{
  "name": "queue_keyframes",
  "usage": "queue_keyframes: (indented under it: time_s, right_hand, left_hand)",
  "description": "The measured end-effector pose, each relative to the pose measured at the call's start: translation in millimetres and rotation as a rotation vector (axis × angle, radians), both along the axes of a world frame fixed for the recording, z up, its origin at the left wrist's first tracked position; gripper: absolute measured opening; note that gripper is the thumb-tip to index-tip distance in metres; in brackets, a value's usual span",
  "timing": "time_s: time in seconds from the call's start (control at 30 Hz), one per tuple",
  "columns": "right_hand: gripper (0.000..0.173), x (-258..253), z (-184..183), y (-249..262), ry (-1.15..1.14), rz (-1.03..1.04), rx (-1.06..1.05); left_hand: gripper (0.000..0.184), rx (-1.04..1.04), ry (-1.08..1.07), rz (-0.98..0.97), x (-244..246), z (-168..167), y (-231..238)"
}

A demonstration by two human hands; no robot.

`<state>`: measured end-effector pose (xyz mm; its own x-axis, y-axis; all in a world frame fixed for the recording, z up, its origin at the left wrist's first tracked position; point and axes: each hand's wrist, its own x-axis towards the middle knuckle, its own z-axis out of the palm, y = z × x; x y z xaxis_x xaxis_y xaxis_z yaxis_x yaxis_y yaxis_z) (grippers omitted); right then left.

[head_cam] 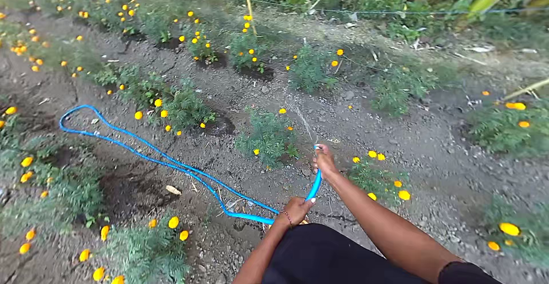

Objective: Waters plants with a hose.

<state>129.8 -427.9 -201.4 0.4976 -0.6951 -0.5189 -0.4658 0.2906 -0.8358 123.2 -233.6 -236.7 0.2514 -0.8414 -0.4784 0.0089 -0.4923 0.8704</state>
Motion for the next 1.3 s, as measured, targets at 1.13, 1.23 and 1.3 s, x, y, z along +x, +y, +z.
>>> queue_keyframes:
  time_s: [1.13,1.23,1.3]
  right_hand:
    - [0.037,-134.8,22.7,-135.8,0.084,0.146,-0.093]
    - [0.036,-171.5,28.7,-174.0,0.062,0.198,-0.090]
    - [0.036,-199.6,31.5,-202.3,0.062,0.251,-0.088]
  left_hand:
    - [0.049,0.016,0.102,-0.151,-122.0,18.0,-139.1]
    - [0.050,0.048,0.096,-0.156,-163.3,23.0,-180.5]
    - [0.050,0.072,0.102,-0.141,-199.1,25.7,-210.6]
